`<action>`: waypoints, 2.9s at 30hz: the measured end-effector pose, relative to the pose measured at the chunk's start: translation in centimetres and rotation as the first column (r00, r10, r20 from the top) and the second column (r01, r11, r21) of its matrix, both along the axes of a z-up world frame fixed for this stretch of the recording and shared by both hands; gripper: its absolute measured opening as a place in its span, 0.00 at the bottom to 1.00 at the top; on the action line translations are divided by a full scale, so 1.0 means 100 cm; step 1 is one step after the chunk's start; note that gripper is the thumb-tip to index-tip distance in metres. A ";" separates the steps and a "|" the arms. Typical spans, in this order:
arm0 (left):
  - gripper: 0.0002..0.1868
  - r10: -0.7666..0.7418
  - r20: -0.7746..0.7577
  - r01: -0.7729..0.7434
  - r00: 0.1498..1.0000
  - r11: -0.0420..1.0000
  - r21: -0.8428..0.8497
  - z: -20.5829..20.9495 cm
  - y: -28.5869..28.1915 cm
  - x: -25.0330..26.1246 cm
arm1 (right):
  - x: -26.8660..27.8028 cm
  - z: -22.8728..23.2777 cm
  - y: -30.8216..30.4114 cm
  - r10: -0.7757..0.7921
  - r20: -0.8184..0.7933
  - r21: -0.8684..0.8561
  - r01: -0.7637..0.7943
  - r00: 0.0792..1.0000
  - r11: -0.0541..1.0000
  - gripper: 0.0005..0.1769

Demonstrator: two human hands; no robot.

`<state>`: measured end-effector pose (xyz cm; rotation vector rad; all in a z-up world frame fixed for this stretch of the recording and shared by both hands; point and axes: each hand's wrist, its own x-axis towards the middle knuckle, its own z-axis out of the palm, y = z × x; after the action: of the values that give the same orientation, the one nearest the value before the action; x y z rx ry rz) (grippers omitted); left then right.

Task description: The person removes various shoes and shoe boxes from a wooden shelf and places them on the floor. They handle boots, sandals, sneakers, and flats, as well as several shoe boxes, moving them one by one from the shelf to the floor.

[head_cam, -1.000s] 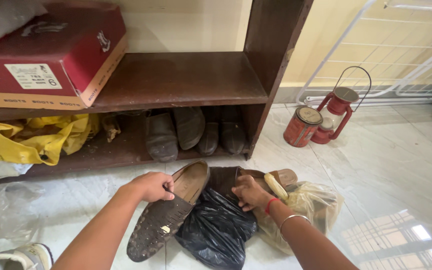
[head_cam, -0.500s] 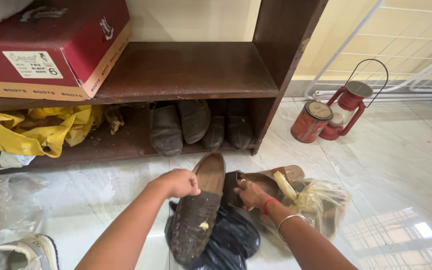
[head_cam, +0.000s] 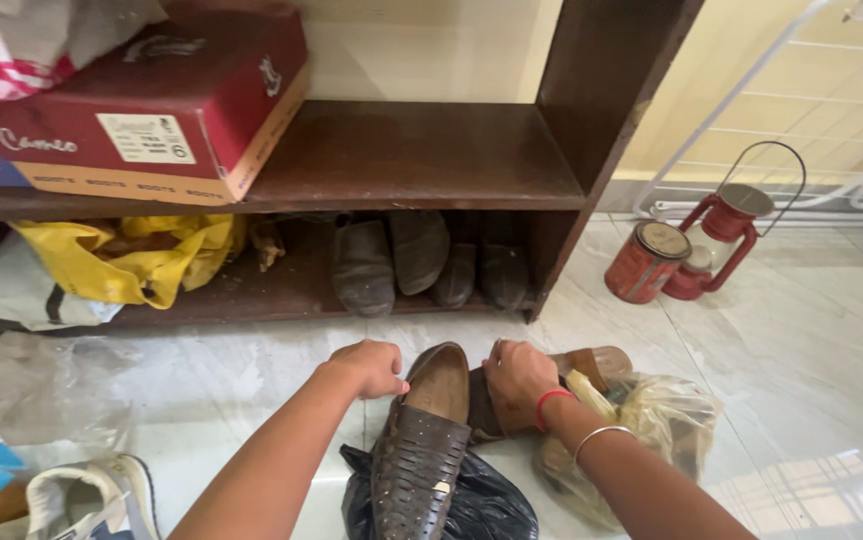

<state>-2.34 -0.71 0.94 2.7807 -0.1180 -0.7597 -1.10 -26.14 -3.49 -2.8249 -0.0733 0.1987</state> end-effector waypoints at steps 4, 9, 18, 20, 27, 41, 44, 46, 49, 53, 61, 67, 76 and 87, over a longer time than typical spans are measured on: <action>0.23 -0.080 0.020 0.078 0.997 0.992 0.103 -0.002 0.010 -0.003 | 0.009 0.015 0.018 0.004 0.007 0.126 -0.004 1.000 0.992 0.16; 0.23 -0.055 0.046 0.049 0.997 0.991 0.122 -0.001 0.029 -0.005 | 0.011 0.025 0.036 0.107 0.026 0.272 -0.110 0.994 0.956 0.18; 0.25 0.002 0.069 -0.008 0.998 0.997 0.076 0.010 0.052 0.001 | 0.010 0.036 0.061 0.154 0.022 0.344 -0.153 0.988 0.927 0.15; 0.25 0.017 0.068 -0.021 0.998 0.998 0.065 0.011 0.052 0.004 | 0.009 0.037 0.062 0.137 0.016 0.346 -0.134 0.990 0.929 0.15; 0.22 0.039 0.248 -0.026 0.968 0.998 -0.054 -0.004 0.052 0.019 | 0.019 0.040 0.065 0.026 0.041 0.356 -0.039 0.999 0.934 0.16; 0.26 0.203 0.492 -0.130 0.847 0.975 -0.178 -0.040 0.045 0.052 | 0.029 0.023 0.065 0.018 0.104 0.393 -0.058 0.994 0.918 0.16; 0.27 0.207 0.509 -0.121 0.836 0.973 -0.197 -0.054 0.041 0.057 | 0.035 0.018 0.060 -0.045 0.078 0.430 0.007 0.996 0.903 0.16; 0.27 0.205 0.512 -0.125 0.834 0.974 -0.187 -0.060 0.036 0.058 | 0.040 0.015 0.060 -0.055 0.106 0.449 0.002 0.993 0.894 0.16; 0.29 0.209 0.486 -0.133 0.849 0.974 -0.185 -0.058 0.032 0.061 | 0.046 0.011 0.065 -0.046 0.128 0.330 0.001 0.991 0.944 0.16; 0.37 0.191 0.479 -0.142 0.857 0.980 -0.137 -0.047 0.025 0.062 | 0.048 0.006 0.072 0.008 0.184 0.238 -0.052 0.983 0.970 0.17; 0.46 -0.112 0.567 -0.039 0.816 0.968 0.247 -0.086 0.024 0.076 | 0.060 -0.011 0.093 0.432 0.298 -0.226 -0.377 0.851 0.898 0.22; 0.28 -0.188 0.799 -0.042 0.571 0.965 0.257 -0.125 0.032 0.088 | 0.082 -0.009 0.102 0.462 0.091 -0.450 -0.377 0.882 0.809 0.17; 0.12 -0.396 0.713 0.070 0.579 0.895 0.441 -0.118 0.034 0.087 | 0.078 -0.006 0.113 0.369 0.121 -0.355 -0.307 0.921 0.883 0.28; 0.12 -0.522 0.593 0.294 0.613 0.847 0.443 -0.094 0.069 0.003 | 0.000 0.025 0.130 0.497 -0.050 -0.381 -0.476 0.867 0.792 0.43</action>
<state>-2.01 6.20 -8.47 3.2224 -0.8932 0.3080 -1.08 -13.13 -0.94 -3.1384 -0.8784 0.2760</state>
